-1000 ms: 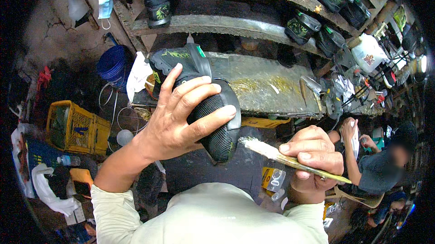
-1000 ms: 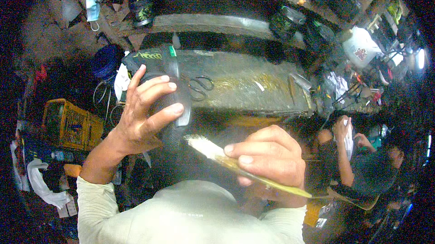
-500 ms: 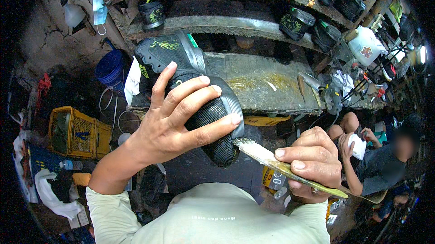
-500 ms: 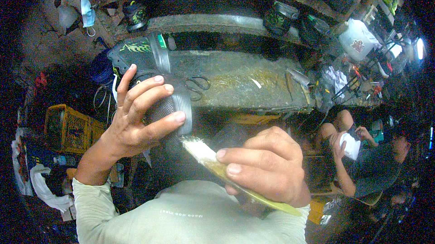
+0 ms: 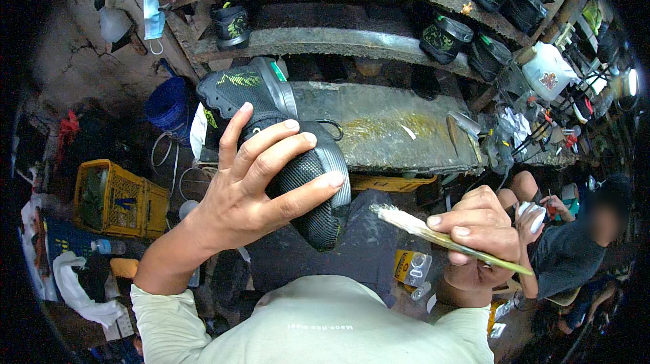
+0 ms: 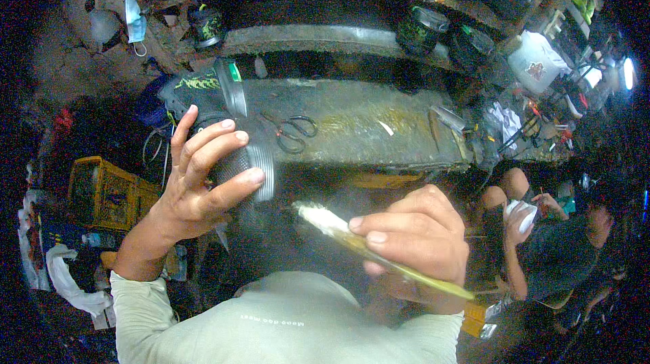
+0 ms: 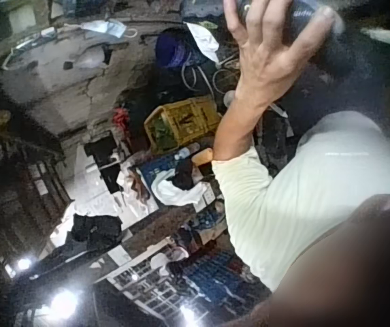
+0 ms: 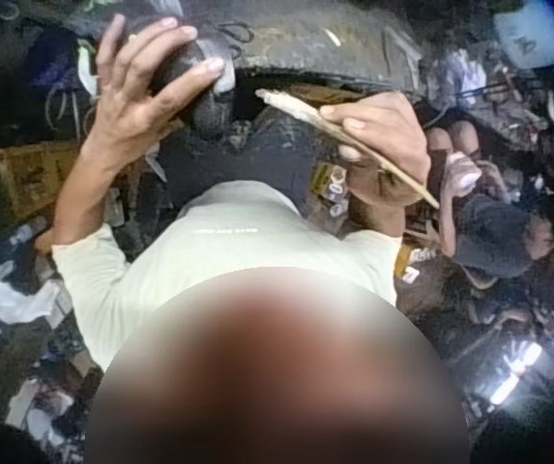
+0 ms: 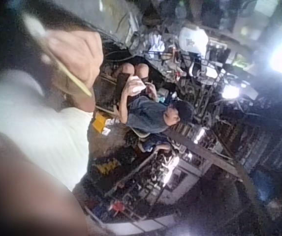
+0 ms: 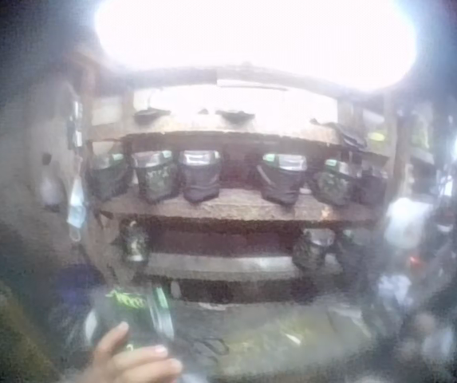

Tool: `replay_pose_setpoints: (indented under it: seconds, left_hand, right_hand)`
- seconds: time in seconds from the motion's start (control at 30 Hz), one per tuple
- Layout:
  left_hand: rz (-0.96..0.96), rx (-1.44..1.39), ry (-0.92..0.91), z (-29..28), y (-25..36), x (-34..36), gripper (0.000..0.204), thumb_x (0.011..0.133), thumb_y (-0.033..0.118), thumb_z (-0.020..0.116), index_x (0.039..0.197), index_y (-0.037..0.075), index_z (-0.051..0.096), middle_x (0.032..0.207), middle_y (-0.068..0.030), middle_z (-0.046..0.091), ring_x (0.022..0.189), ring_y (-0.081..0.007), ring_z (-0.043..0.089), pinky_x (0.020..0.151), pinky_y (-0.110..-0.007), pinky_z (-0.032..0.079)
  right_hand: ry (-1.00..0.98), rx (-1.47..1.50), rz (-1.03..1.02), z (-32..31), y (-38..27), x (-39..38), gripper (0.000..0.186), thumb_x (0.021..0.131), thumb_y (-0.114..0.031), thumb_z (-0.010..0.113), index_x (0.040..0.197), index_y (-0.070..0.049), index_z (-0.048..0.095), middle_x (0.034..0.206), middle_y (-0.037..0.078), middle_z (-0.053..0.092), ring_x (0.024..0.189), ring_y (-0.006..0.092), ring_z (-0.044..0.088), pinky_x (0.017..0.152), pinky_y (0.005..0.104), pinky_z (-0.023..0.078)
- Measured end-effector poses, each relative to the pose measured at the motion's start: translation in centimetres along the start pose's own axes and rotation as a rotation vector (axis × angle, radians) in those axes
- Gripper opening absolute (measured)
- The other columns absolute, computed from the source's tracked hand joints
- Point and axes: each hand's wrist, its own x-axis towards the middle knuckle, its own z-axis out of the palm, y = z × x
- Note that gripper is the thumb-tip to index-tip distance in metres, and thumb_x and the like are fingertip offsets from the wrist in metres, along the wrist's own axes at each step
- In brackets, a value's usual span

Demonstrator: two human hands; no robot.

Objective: The person paints a black sneaker with a brush, applying a dark substance to the sole and upper. They repeatedly dip the brush into a small container and rotate the shoe to cover different areas. The person places the finished shoe on a shelf and picks up another shoe to continue the process.

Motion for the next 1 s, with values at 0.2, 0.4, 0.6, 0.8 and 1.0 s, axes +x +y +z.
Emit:
replay_pose_setpoints:
  seconds: [0.2,0.4,0.6,0.8,1.0]
  left_hand:
    - [-0.023,-0.118,0.004,0.1,0.4,0.4,0.076,0.066,0.028,0.090,0.136,0.034,0.062,0.137,-0.0070,0.055,0.128,-0.0285,0.056,0.121,-0.061,0.024]
    - [-0.002,-0.112,-0.009,0.0,0.8,0.8,0.082,0.062,0.028,0.092,0.139,0.030,0.061,0.135,-0.0085,0.056,0.128,-0.0294,0.056,0.119,-0.060,0.027]
    - [-0.037,-0.138,-0.075,-0.7,1.0,1.1,0.096,0.053,0.032,0.094,0.142,0.023,0.059,0.133,-0.0104,0.056,0.124,-0.0312,0.057,0.116,-0.058,0.031]
    - [-0.156,-0.273,-0.193,-1.5,1.4,1.6,0.110,0.045,0.027,0.096,0.146,0.012,0.055,0.126,-0.0153,0.056,0.114,-0.0353,0.057,0.104,-0.053,0.040]
    - [-0.240,-0.307,-0.313,-2.3,1.9,1.7,0.116,0.047,0.032,0.096,0.149,0.008,0.048,0.126,-0.0188,0.055,0.115,-0.0389,0.055,0.100,-0.048,0.044]
  right_hand:
    - [0.177,0.212,0.062,1.5,0.2,-0.1,0.025,0.090,-0.009,0.076,0.111,-0.002,0.064,0.087,0.018,0.077,0.073,0.0229,0.069,0.066,0.0327,0.050]
    - [0.202,0.203,0.128,2.2,0.3,0.3,0.020,0.090,-0.007,0.077,0.106,-0.003,0.068,0.088,0.014,0.078,0.073,0.0224,0.070,0.066,0.0327,0.053]
    - [0.142,0.207,0.150,1.9,-0.1,0.3,0.019,0.089,-0.008,0.078,0.104,-0.003,0.068,0.091,0.012,0.079,0.074,0.0205,0.069,0.066,0.0323,0.051]
    - [0.061,0.160,0.104,1.6,-0.1,0.3,0.023,0.087,-0.013,0.080,0.105,-0.005,0.068,0.093,0.011,0.079,0.073,0.0193,0.068,0.069,0.0325,0.048]
    - [0.034,0.092,0.084,1.1,-0.3,0.6,0.029,0.083,-0.016,0.082,0.108,-0.010,0.069,0.095,0.008,0.080,0.074,0.0199,0.067,0.073,0.0360,0.046]
